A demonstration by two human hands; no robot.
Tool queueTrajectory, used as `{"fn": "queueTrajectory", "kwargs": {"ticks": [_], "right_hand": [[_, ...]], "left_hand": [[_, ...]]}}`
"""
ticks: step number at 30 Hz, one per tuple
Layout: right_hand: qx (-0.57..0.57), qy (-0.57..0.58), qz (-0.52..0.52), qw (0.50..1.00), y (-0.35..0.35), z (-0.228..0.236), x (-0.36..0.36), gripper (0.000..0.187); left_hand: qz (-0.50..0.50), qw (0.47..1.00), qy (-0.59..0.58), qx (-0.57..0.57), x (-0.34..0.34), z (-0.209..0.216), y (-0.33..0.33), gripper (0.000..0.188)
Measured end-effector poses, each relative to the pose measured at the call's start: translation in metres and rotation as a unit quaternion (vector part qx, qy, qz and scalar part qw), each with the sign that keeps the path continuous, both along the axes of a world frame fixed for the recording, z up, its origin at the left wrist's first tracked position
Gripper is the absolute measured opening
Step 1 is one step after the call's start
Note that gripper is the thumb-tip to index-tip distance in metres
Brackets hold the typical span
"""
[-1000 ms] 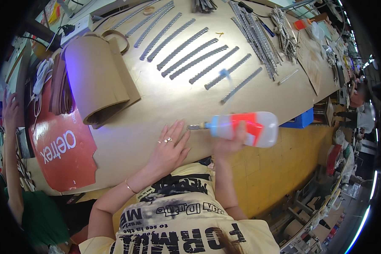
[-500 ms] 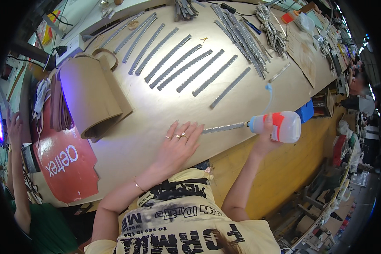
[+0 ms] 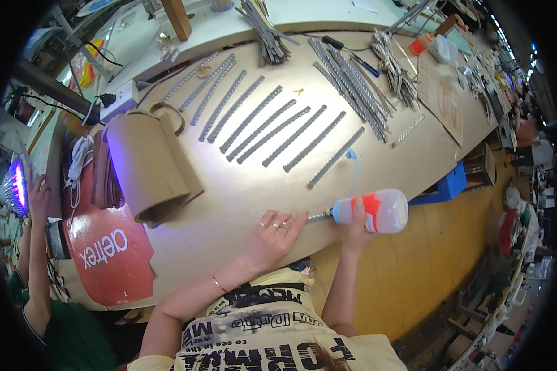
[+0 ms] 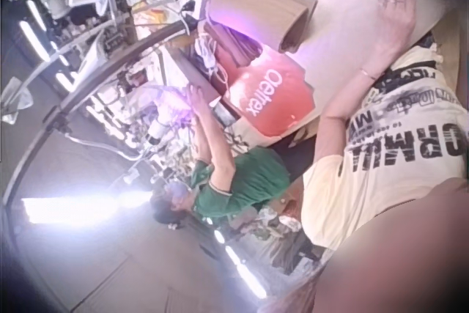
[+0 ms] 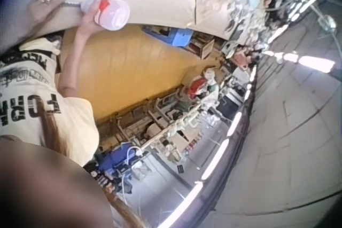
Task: The person applies glue from a squeeze bottle onto multiple short silver cords laid on a worktable. They pick up each cord, apply glue along its length, and place it back down in a row. The person briefly walks away to discard a plastic bag and returns to continue the task.
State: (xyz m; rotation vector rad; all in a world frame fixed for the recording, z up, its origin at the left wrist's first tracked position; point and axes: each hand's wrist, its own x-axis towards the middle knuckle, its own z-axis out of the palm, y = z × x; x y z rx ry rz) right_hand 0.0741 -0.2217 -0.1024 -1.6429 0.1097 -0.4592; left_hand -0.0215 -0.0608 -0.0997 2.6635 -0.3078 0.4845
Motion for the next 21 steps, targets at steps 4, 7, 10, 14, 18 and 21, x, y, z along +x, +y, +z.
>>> {"fn": "queueTrajectory", "kwargs": {"ticks": [4,7,10,14,18,21], "right_hand": [[0.195,-0.03,-0.107,0.975,-0.016,-0.005,0.01,0.038],[0.26,-0.054,-0.133,0.955,-0.051,0.006,0.026,0.05],[0.271,-0.087,-0.179,0.942,-0.078,0.019,0.033,0.056],[0.23,-0.13,-0.264,0.928,-0.096,0.024,0.035,0.06],[0.268,-0.097,-0.277,0.918,-0.108,0.014,0.03,0.059],[0.263,-0.093,-0.285,0.917,-0.118,0.006,0.028,0.059]], "left_hand": [[0.009,1.0,-0.015,0.024,0.023,0.002,-0.011,0.05],[0.025,0.997,-0.031,0.067,0.058,-0.002,-0.029,0.052],[0.049,0.991,-0.057,0.107,0.094,-0.003,-0.042,0.054],[0.058,0.993,-0.012,0.103,0.119,0.007,-0.049,0.05],[-0.007,0.998,-0.039,0.058,0.157,0.018,-0.041,0.038],[-0.008,0.983,-0.051,0.174,0.22,0.021,-0.018,0.029]]}}
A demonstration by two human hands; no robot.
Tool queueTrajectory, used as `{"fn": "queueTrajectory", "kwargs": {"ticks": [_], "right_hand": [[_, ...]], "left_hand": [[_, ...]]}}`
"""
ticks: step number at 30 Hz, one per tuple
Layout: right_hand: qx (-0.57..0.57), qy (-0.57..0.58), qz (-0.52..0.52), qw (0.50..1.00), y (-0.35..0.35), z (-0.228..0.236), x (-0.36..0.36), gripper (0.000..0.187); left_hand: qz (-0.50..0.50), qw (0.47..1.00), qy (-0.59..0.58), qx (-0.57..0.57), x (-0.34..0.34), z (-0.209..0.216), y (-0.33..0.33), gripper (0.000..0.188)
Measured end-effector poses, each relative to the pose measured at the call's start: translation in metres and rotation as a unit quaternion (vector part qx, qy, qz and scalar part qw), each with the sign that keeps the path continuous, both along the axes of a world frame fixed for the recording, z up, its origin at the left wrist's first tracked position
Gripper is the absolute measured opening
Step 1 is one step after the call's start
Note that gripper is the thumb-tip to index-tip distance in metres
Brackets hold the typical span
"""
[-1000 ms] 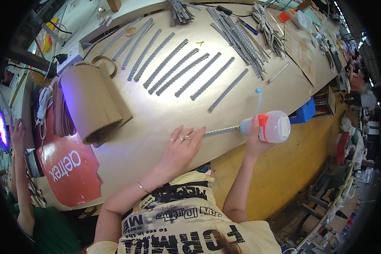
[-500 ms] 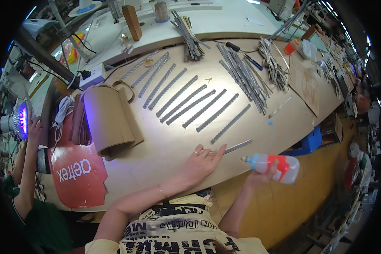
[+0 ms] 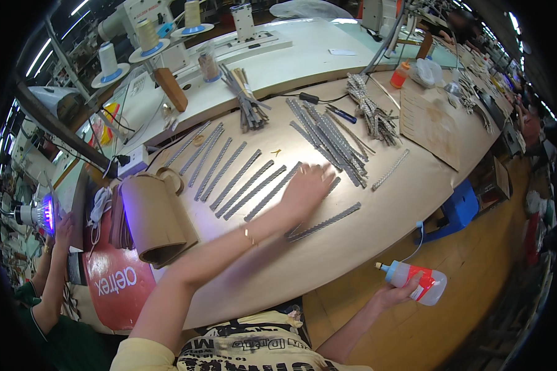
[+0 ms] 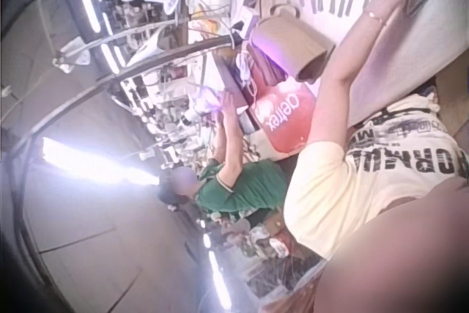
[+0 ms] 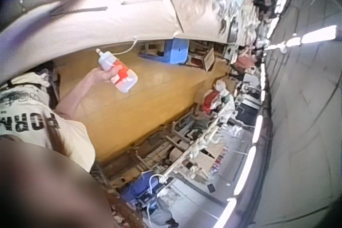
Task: The person applies glue from a squeeze bottle onto multiple short silver cords laid on a worktable. They pick up each cord, apply glue along its length, and place it back down in a row. The person briefly walks away to discard a plastic bag and returns to continue the task.
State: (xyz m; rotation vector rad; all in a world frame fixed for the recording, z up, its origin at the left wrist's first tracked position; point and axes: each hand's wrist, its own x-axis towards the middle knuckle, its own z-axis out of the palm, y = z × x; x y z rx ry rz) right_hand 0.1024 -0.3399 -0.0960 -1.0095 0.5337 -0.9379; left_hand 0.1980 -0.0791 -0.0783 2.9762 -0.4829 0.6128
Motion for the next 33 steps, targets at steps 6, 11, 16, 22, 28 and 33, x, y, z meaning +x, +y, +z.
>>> {"fn": "queueTrajectory", "kwargs": {"ticks": [6,11,16,22,28,33], "right_hand": [[0.011,0.019,-0.029,0.999,-0.011,-0.006,0.002,0.06],[0.005,0.021,-0.015,1.0,-0.014,-0.006,0.001,0.058],[-0.002,0.016,-0.009,1.0,-0.012,-0.004,0.0,0.056],[0.0,-0.003,-0.018,1.0,-0.012,-0.002,0.002,0.053],[-0.016,-0.028,-0.001,0.999,-0.015,0.004,0.003,0.051],[-0.117,-0.016,0.098,0.988,0.003,0.015,0.007,0.044]], "left_hand": [[0.023,0.99,0.097,-0.094,0.095,-0.001,0.049,0.022],[-0.021,0.995,0.092,-0.024,0.116,-0.014,0.051,0.018],[-0.004,0.997,0.027,-0.074,0.095,0.013,0.05,0.02],[-0.168,0.967,-0.077,-0.177,-0.044,0.046,0.015,0.035],[-0.366,0.916,0.036,-0.161,-0.162,0.005,0.0,0.034],[-0.306,0.89,0.243,-0.235,-0.201,-0.024,0.034,0.038]]}}
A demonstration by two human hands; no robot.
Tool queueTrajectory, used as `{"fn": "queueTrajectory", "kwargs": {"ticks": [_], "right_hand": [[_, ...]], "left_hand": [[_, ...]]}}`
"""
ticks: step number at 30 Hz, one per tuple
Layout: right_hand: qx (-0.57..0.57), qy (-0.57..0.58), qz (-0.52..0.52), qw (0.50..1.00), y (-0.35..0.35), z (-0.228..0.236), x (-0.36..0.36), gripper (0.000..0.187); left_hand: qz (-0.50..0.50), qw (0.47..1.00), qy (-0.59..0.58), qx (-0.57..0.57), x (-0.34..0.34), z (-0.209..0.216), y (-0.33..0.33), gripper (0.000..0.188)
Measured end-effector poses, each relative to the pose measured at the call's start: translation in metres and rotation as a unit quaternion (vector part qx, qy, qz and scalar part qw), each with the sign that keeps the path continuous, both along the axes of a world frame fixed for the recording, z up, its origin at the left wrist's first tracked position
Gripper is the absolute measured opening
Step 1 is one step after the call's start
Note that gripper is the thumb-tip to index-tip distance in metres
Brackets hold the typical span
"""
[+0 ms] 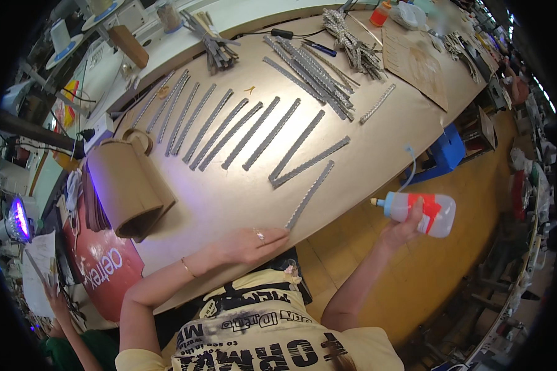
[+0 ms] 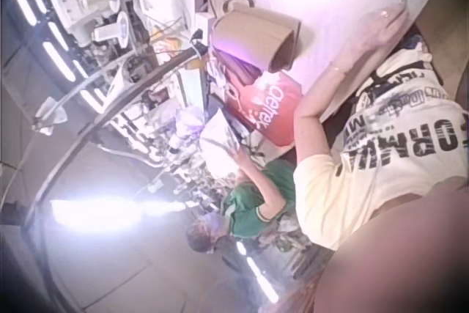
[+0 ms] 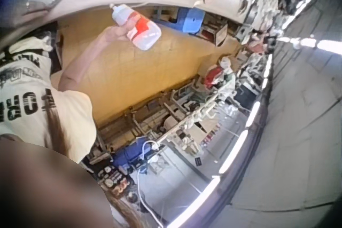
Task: The person applies glue from a squeeze bottle onto multiple short silver cords laid on a worktable. They pick up each cord, apply glue along its length, and place it back down in a row. The person briefly walks away to discard a plastic bag and returns to continue the task.
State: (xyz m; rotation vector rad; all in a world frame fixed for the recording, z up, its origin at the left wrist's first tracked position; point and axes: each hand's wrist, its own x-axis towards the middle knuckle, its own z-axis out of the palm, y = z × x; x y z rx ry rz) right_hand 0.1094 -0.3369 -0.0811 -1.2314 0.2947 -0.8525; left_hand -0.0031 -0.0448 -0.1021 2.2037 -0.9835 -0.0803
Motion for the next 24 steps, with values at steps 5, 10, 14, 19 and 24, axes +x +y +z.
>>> {"fn": "queueTrajectory", "kwargs": {"ticks": [5,10,14,19,24], "right_hand": [[-0.114,0.024,0.144,0.983,0.03,0.004,0.013,0.038],[-0.23,0.01,0.21,0.95,0.053,0.0,0.026,0.038],[-0.245,0.011,0.207,0.947,0.059,-0.002,0.028,0.04],[-0.18,0.011,0.174,0.968,0.057,-0.01,0.028,0.035],[0.021,0.021,0.165,0.986,0.04,-0.011,0.029,0.043]], "left_hand": [[-0.017,0.999,0.004,0.033,-0.016,-0.004,0.025,0.037],[-0.047,0.995,-0.005,0.088,-0.022,-0.007,0.04,0.037],[-0.051,0.992,-0.083,0.085,-0.023,-0.01,0.041,0.039],[-0.025,0.985,-0.148,0.088,-0.02,-0.002,0.037,0.038],[0.076,0.986,-0.144,0.036,-0.009,0.014,0.015,0.034]]}}
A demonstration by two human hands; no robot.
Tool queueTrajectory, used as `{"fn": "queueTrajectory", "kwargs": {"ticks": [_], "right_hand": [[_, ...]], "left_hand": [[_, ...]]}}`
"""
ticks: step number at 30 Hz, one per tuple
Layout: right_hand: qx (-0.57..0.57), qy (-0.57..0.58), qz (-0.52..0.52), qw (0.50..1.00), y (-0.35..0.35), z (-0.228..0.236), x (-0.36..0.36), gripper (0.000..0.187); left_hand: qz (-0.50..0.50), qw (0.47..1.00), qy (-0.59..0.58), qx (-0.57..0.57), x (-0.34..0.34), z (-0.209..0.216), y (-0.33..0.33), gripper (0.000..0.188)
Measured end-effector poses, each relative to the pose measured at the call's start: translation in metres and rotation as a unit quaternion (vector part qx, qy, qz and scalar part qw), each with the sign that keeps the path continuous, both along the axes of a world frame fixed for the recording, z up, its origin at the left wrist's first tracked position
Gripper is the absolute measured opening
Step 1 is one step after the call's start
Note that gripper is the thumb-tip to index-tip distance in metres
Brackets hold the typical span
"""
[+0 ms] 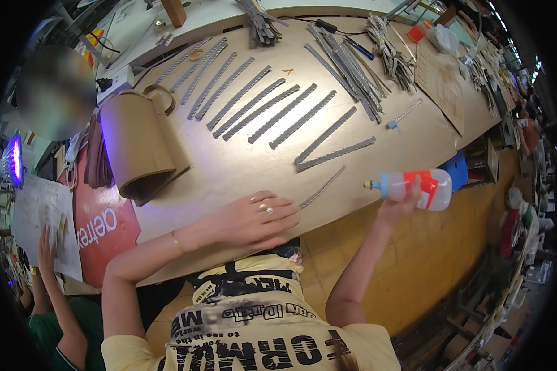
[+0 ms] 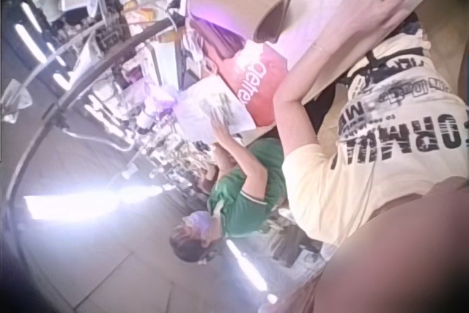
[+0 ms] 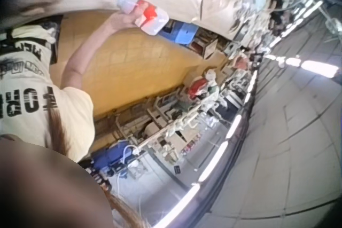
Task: The person applies glue from a squeeze bottle onto multiple short silver cords laid on a worktable. They pick up each cord, apply glue along its length, and place it back down in a row. The person briefly walks away to discard a plastic bag and returns to continue the task.
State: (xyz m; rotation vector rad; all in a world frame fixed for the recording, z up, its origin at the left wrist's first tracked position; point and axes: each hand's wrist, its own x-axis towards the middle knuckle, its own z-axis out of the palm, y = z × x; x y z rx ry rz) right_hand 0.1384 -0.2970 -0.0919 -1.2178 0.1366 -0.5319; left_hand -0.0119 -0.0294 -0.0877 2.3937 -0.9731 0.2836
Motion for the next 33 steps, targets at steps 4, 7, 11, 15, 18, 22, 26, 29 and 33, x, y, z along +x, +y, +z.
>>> {"fn": "queueTrajectory", "kwargs": {"ticks": [4,7,11,15,18,22,26,29,33], "right_hand": [[0.08,0.032,-0.056,0.995,-0.023,0.002,-0.001,0.046],[0.077,0.019,-0.085,0.993,-0.046,-0.008,-0.006,0.047],[0.004,-0.038,-0.129,0.991,-0.074,-0.034,-0.015,0.055],[-0.109,0.025,-0.106,0.988,-0.065,-0.052,-0.006,0.056],[-0.182,0.038,-0.059,0.981,-0.032,-0.062,0.01,0.057],[-0.215,0.041,-0.006,0.976,0.003,-0.067,0.016,0.059],[-0.231,0.048,0.044,0.971,0.02,-0.064,0.013,0.061],[-0.236,0.06,0.084,0.966,0.029,-0.059,0.009,0.063],[-0.246,0.075,0.152,0.954,0.04,-0.052,0.003,0.066]], "left_hand": [[0.088,0.995,0.035,-0.012,0.06,-0.011,-0.04,0.033],[0.15,0.987,0.054,0.022,0.089,-0.022,-0.061,0.037],[0.144,0.984,0.049,0.094,0.092,-0.041,-0.08,0.044],[0.115,0.99,-0.038,-0.068,0.098,-0.05,-0.093,0.031],[0.049,0.998,-0.044,0.008,0.107,-0.055,-0.09,0.026],[0.04,0.997,-0.07,0.004,0.108,-0.063,-0.09,0.025],[0.044,0.993,-0.091,-0.057,0.108,-0.074,-0.09,0.032],[0.046,0.986,-0.142,-0.072,0.11,-0.072,-0.089,0.032],[0.091,0.967,-0.238,-0.018,0.109,-0.044,-0.088,0.047]]}}
